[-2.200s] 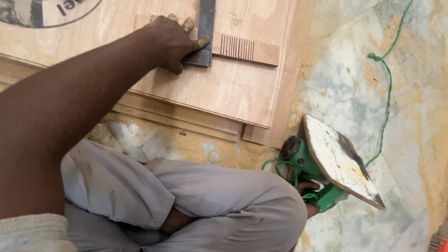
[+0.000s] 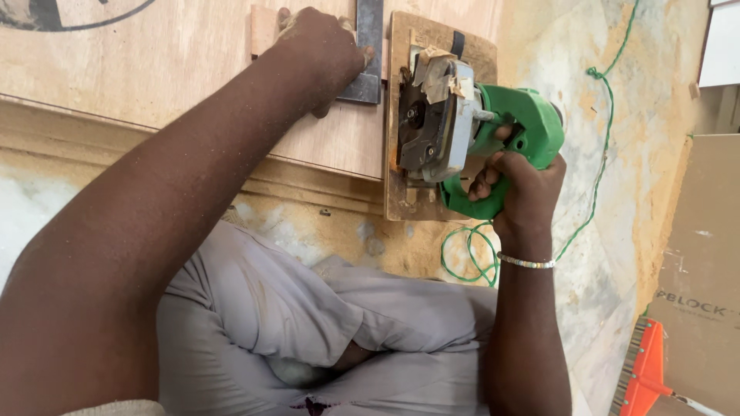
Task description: The person cuts multiple parallel slots into a piece of wood using a circular saw and then bends the wood along the scored section.
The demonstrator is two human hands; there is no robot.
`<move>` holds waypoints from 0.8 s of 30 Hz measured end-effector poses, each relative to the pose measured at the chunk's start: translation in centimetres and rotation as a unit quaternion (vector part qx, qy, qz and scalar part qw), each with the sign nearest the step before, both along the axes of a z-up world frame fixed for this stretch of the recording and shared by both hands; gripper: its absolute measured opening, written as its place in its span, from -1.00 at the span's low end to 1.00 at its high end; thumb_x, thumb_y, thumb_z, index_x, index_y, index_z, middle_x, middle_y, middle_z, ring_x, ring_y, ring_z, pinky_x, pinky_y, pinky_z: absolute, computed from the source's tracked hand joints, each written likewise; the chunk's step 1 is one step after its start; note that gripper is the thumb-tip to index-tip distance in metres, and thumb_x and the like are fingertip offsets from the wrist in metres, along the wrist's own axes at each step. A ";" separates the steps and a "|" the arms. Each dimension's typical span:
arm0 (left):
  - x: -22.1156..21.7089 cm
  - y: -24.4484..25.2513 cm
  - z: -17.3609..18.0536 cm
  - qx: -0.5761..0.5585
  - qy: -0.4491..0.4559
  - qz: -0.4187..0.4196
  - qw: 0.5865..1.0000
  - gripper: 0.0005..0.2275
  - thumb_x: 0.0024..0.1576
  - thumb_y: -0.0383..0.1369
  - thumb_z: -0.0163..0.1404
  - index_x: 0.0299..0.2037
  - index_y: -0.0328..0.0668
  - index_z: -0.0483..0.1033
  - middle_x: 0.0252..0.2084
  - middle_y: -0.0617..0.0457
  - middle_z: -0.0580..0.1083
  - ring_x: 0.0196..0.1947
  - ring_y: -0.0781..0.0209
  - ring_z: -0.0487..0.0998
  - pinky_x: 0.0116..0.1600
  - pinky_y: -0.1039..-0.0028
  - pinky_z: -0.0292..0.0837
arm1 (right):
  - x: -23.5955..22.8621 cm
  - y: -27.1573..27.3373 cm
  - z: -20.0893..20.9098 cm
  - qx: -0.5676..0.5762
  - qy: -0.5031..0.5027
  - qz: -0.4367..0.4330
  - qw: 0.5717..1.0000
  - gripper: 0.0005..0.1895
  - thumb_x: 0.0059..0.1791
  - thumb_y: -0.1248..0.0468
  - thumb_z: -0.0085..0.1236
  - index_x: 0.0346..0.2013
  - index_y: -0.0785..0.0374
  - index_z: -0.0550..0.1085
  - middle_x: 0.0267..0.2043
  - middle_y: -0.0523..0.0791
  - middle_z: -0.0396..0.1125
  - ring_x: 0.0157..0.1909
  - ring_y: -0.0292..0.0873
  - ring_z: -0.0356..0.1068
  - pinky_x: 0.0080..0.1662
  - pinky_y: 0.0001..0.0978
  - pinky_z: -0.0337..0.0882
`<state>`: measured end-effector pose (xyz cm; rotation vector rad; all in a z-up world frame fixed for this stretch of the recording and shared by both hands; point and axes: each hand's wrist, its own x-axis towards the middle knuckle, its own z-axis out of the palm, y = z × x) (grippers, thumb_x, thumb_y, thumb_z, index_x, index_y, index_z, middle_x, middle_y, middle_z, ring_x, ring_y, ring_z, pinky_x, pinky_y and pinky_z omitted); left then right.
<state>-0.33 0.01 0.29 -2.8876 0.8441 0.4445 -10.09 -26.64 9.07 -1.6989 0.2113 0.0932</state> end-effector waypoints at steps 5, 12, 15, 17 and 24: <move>-0.1 -0.1 1.1 0.001 0.041 0.038 0.998 -0.08 -0.08 -0.22 0.41 0.52 0.24 0.12 0.03 0.00 0.56 -0.03 0.04 0.60 0.10 -0.03 0.44 | -0.2 0.1 -0.2 0.024 0.008 0.013 1.000 -0.69 -0.09 0.50 -0.07 -0.05 0.43 0.40 -0.56 -0.03 0.25 -0.65 -0.11 0.25 -0.52 -0.21 0.37; 0.0 -0.5 -1.9 0.014 -0.068 -0.041 0.997 -0.07 -0.19 -0.18 0.44 0.45 -0.03 0.24 -0.17 0.04 0.64 -0.20 0.16 0.64 -0.15 0.32 0.45 | -0.1 -0.1 -0.5 0.041 0.005 0.010 0.999 -0.71 -0.07 0.51 -0.09 -0.05 0.44 0.39 -0.55 -0.02 0.25 -0.65 -0.12 0.24 -0.52 -0.20 0.37; 0.3 -0.6 -2.1 0.003 -0.050 -0.039 0.998 -0.13 -0.19 -0.27 0.45 0.40 -0.08 0.29 -0.17 0.01 0.63 -0.18 0.10 0.64 -0.13 0.28 0.50 | 0.0 -0.3 -0.4 0.039 0.018 0.018 0.999 -0.71 -0.07 0.51 -0.07 -0.05 0.41 0.39 -0.54 -0.02 0.26 -0.65 -0.12 0.24 -0.51 -0.20 0.38; 0.3 -0.4 -2.2 -0.028 -0.038 -0.029 0.998 -0.13 -0.21 -0.31 0.46 0.39 -0.08 0.31 -0.16 -0.01 0.63 -0.15 0.07 0.64 -0.10 0.25 0.52 | 0.1 -0.5 -0.5 0.045 0.029 0.010 0.999 -0.73 -0.06 0.51 -0.03 -0.06 0.41 0.39 -0.54 -0.04 0.26 -0.64 -0.13 0.25 -0.51 -0.21 0.38; 0.5 -0.2 -2.2 -0.122 0.018 0.015 0.992 -0.33 -0.25 -0.48 0.45 0.16 -0.15 0.51 -0.04 -0.13 0.57 -0.02 -0.03 0.60 -0.01 0.19 0.58 | 0.3 -0.5 -0.7 0.037 0.035 0.004 0.999 -0.82 -0.04 0.52 0.00 -0.15 0.39 0.37 -0.54 -0.05 0.24 -0.63 -0.12 0.23 -0.50 -0.19 0.36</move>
